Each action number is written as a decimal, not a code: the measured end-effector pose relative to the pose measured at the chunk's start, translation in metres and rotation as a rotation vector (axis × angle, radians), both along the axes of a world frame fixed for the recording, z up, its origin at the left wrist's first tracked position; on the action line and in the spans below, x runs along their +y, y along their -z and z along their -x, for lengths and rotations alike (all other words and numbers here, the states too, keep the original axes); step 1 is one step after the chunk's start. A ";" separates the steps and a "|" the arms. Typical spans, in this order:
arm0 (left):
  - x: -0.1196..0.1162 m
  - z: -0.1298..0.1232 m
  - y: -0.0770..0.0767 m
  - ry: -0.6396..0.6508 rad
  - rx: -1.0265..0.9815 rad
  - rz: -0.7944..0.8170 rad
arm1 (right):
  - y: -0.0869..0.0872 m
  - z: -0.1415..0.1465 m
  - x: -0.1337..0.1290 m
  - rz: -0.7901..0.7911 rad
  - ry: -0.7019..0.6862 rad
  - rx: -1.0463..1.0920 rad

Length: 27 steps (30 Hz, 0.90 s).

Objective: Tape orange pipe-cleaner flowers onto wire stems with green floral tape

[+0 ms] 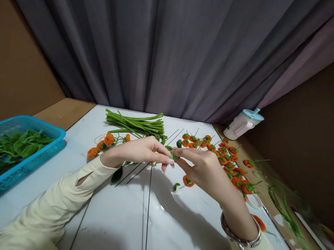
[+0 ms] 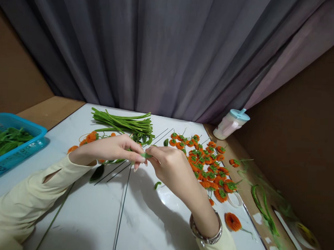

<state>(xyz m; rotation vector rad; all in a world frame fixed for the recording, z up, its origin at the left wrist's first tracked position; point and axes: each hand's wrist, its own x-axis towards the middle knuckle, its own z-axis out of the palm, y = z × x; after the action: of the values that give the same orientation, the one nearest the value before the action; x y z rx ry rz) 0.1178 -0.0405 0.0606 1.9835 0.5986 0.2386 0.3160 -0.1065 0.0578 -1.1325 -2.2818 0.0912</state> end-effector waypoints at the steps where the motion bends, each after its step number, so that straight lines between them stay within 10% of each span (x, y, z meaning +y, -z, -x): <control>1: 0.000 0.001 -0.001 0.019 0.008 0.000 | -0.001 0.000 0.000 0.012 -0.012 0.019; 27: 0.007 0.004 0.003 0.086 0.027 0.016 | -0.001 -0.004 0.007 0.145 -0.023 0.071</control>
<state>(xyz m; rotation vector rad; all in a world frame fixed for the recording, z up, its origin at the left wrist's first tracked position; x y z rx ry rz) 0.1139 -0.0332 0.0579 1.9943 0.5291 0.1542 0.3195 -0.1000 0.0591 -1.1567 -2.2552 0.3058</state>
